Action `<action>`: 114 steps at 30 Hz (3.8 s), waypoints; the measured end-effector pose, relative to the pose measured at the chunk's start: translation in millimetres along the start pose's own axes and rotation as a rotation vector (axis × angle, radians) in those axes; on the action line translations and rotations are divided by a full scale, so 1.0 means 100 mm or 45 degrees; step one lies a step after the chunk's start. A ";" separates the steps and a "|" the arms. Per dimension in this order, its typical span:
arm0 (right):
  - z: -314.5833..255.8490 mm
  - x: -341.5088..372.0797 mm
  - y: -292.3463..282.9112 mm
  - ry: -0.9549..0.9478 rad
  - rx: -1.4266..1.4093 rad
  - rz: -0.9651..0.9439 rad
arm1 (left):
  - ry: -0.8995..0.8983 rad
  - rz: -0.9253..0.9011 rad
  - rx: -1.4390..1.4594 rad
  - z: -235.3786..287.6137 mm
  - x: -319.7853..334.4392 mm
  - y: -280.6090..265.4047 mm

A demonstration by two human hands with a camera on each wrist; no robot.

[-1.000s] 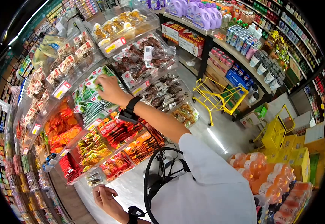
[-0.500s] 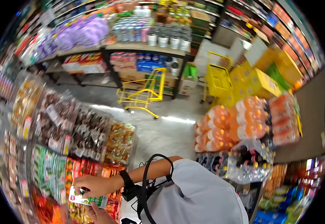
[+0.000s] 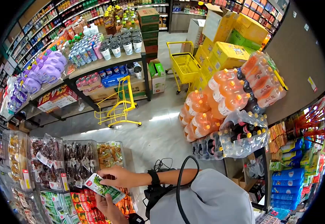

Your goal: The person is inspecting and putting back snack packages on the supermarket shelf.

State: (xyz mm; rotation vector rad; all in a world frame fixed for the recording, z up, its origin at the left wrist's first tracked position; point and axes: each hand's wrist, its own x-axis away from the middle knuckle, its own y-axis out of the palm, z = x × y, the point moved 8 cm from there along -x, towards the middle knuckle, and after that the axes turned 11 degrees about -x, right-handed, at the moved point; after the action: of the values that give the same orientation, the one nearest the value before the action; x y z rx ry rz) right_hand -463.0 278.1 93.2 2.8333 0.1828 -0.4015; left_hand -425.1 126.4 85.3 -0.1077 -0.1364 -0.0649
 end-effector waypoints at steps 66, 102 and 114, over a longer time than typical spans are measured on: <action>0.38 0.24 1.85 0.631 -0.547 -0.970 | 0.088 1.144 -0.117 0.06 1.26 -1.25; 0.21 0.41 1.96 0.552 -0.513 -1.166 | 0.061 1.261 0.098 -0.02 1.46 -1.28; 0.41 0.38 1.83 0.730 -0.569 -0.988 | 0.062 1.140 0.075 -0.07 1.36 -1.25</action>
State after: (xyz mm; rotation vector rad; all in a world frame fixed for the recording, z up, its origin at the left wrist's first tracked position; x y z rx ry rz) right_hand -407.3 95.0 89.9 2.2484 1.3114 0.3011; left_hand -298.5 -6.5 109.9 -0.1005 -0.0319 0.8286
